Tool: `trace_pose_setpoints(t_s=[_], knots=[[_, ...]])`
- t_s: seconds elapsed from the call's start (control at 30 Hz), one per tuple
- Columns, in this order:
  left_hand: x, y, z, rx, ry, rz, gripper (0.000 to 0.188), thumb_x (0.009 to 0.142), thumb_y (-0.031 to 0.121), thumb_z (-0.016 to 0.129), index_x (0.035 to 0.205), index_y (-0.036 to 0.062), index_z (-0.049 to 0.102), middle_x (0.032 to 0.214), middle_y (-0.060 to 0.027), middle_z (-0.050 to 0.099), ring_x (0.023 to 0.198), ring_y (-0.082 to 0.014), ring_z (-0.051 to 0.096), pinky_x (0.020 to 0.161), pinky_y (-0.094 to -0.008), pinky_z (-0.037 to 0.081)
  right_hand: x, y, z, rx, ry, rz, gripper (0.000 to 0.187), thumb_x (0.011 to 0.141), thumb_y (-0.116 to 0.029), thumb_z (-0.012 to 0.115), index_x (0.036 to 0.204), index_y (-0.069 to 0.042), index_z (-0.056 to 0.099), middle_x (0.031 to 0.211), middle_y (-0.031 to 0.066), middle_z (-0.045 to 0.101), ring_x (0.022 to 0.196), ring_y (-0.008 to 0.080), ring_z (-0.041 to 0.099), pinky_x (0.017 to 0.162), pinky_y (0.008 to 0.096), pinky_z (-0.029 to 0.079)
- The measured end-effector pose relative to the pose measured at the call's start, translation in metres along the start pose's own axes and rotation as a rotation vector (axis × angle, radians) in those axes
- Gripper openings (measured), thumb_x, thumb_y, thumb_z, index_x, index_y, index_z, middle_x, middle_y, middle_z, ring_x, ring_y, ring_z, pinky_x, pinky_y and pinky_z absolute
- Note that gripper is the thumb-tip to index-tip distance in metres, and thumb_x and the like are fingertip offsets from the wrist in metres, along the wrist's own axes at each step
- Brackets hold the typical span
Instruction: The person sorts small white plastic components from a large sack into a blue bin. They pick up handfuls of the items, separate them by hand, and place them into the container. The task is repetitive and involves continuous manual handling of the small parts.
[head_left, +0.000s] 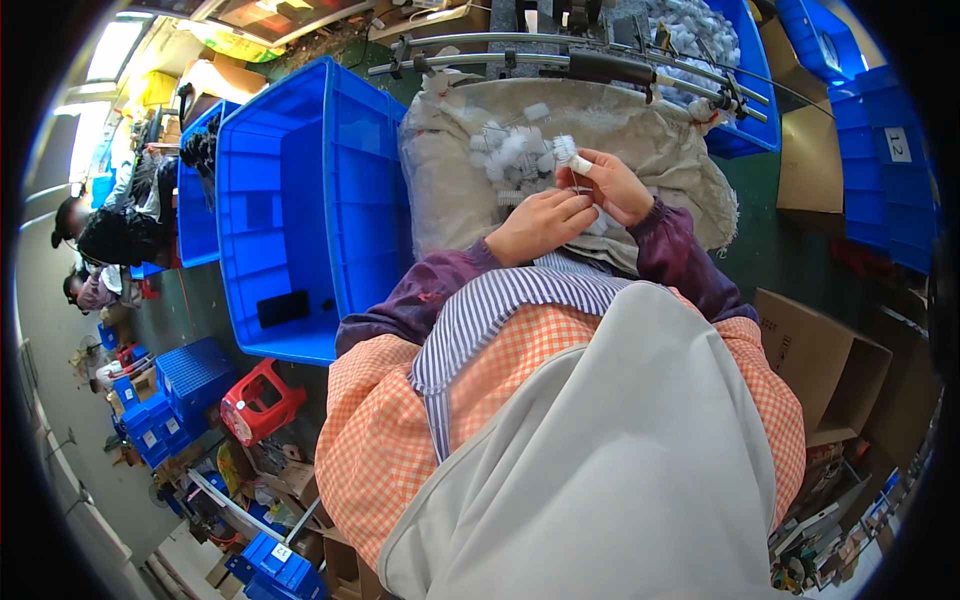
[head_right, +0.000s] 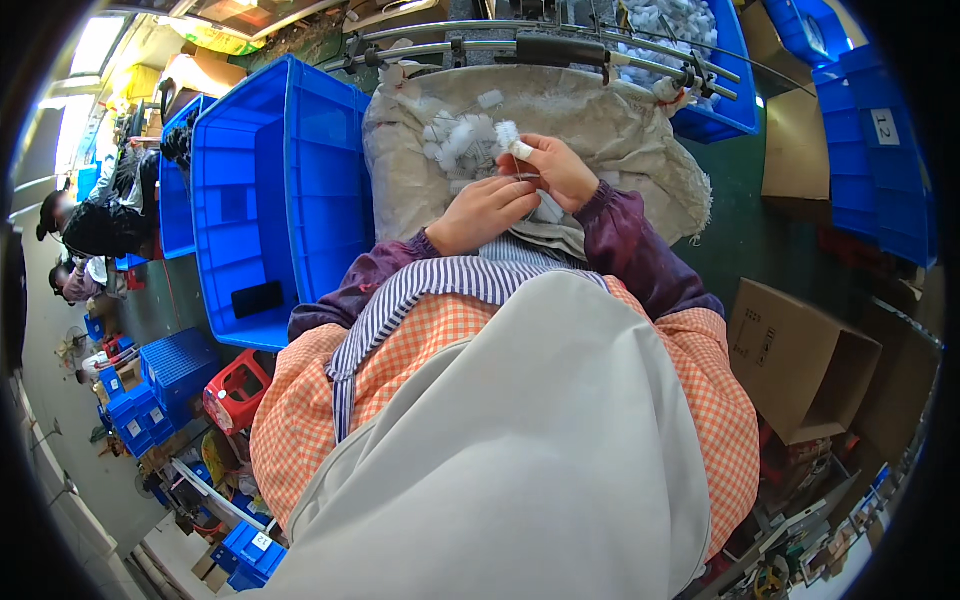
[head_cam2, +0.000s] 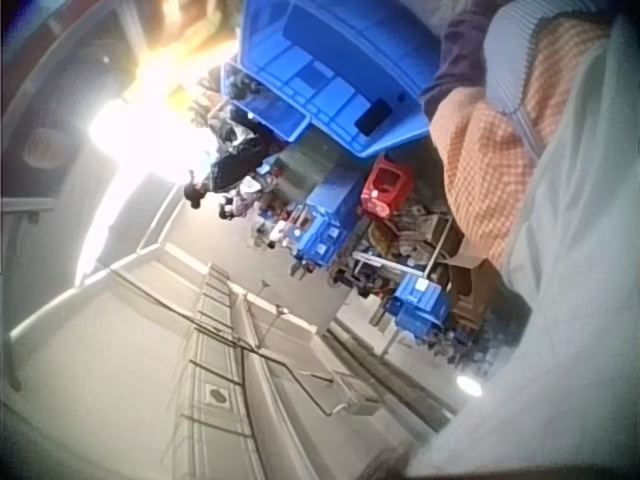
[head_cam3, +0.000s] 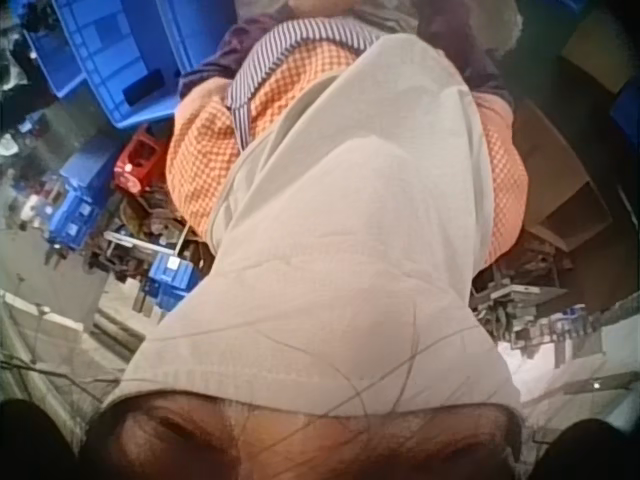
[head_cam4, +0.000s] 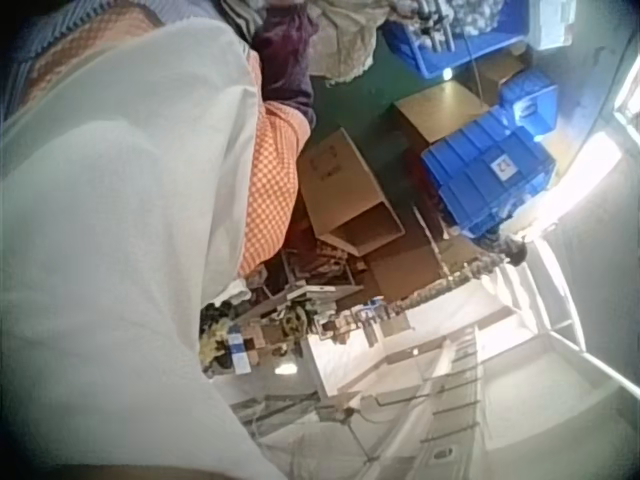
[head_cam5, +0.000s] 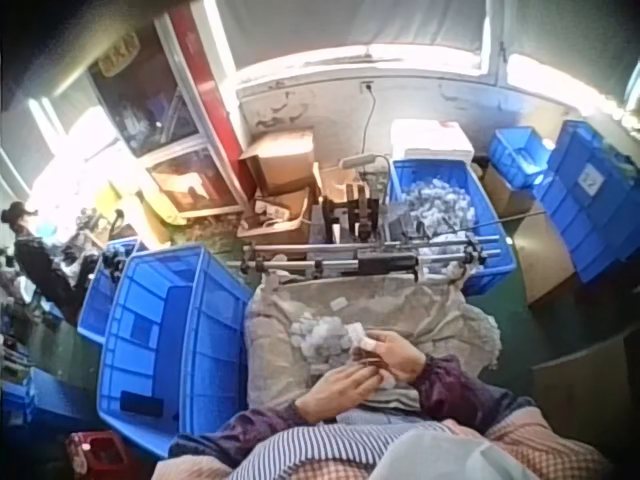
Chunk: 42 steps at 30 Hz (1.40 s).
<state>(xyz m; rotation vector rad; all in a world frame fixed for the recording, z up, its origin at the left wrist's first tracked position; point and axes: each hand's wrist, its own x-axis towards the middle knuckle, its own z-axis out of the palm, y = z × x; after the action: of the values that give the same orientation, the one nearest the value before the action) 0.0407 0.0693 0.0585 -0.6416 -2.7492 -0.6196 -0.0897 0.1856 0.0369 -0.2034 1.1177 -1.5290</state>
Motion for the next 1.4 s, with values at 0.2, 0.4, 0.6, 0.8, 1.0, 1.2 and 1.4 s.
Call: trace_pose_setpoints(t_s=[0.2, 0.4, 0.6, 0.8, 1.0, 1.2, 1.4], knots=[[0.005, -0.01, 0.003, 0.089, 0.339, -0.187, 0.04, 0.074, 0.021, 0.063, 0.111, 0.0072, 0.051, 0.111, -0.0095, 0.053, 0.096, -0.0262, 0.053, 0.081, -0.0359, 0.045, 0.012, -0.033, -0.035, 0.063, 0.064, -0.156, 0.019, 0.088, -0.012, 0.05, 0.104, -0.004, 0.057, 0.092, 0.0033, 0.06, 0.077, 0.0116, 0.056, 0.07, 0.0247, 0.045], [-0.004, -0.058, -0.015, 0.367, 0.139, -0.488, 0.049, 0.076, 0.021, 0.062, 0.12, 0.009, 0.044, 0.112, -0.0117, 0.052, 0.096, -0.0294, 0.052, 0.081, -0.0374, 0.045, 0.072, -0.119, -0.107, -1.006, 0.659, -0.779, 0.023, 0.085, -0.019, 0.052, 0.103, -0.006, 0.059, 0.091, 0.007, 0.063, 0.079, 0.02, 0.059, 0.069, 0.0304, 0.045], [-0.01, -0.085, 0.012, 0.031, -0.018, -0.596, 0.036, 0.08, 0.012, 0.054, 0.114, 0.0069, 0.046, 0.102, -0.0153, 0.055, 0.091, -0.0332, 0.055, 0.074, -0.0399, 0.046, 0.127, -0.154, -0.122, -1.687, 1.013, -0.701, 0.018, 0.08, -0.024, 0.053, 0.096, -0.019, 0.061, 0.095, 0.0027, 0.059, 0.095, 0.0245, 0.056, 0.077, 0.0407, 0.041], [0.009, -0.1, -0.001, -0.071, 0.08, -0.572, 0.028, 0.077, 0.004, 0.052, 0.104, 0.0062, 0.047, 0.094, -0.0168, 0.057, 0.084, -0.036, 0.056, 0.071, -0.0414, 0.046, 0.152, -0.162, -0.13, -1.864, 0.996, -0.644, 0.018, 0.079, -0.021, 0.054, 0.095, -0.018, 0.06, 0.1, 0.0004, 0.057, 0.101, 0.0223, 0.052, 0.084, 0.0392, 0.037], [0.031, -0.09, -0.035, -0.206, 0.209, -0.601, 0.024, 0.076, 0.009, 0.056, 0.098, 0.006, 0.05, 0.087, -0.0177, 0.059, 0.07, -0.0335, 0.057, 0.063, -0.0396, 0.045, 0.162, -0.16, -0.135, -1.905, 0.961, -0.631, 0.017, 0.078, -0.02, 0.054, 0.094, -0.018, 0.061, 0.099, 0.0007, 0.057, 0.101, 0.0227, 0.051, 0.085, 0.0389, 0.036], [0.024, -0.099, -0.024, -0.234, 0.142, -0.776, 0.02, 0.076, 0.015, 0.057, 0.094, 0.0075, 0.053, 0.081, -0.0161, 0.06, 0.078, -0.0357, 0.056, 0.066, -0.0424, 0.043, 0.165, -0.16, -0.137, -1.884, 0.91, -0.66, 0.019, 0.079, -0.022, 0.054, 0.096, -0.018, 0.061, 0.101, 0.0002, 0.058, 0.102, 0.0223, 0.05, 0.085, 0.0388, 0.035], [0.014, -0.101, -0.013, -0.078, 0.158, -0.785, 0.016, 0.075, 0.017, 0.059, 0.09, 0.0107, 0.057, 0.077, -0.0118, 0.06, 0.077, -0.0308, 0.055, 0.069, -0.041, 0.038, 0.163, -0.169, -0.13, -1.816, 0.947, -0.436, 0.023, 0.082, -0.03, 0.051, 0.101, -0.023, 0.063, 0.104, -0.0005, 0.06, 0.106, 0.0212, 0.047, 0.092, 0.0439, 0.028]])
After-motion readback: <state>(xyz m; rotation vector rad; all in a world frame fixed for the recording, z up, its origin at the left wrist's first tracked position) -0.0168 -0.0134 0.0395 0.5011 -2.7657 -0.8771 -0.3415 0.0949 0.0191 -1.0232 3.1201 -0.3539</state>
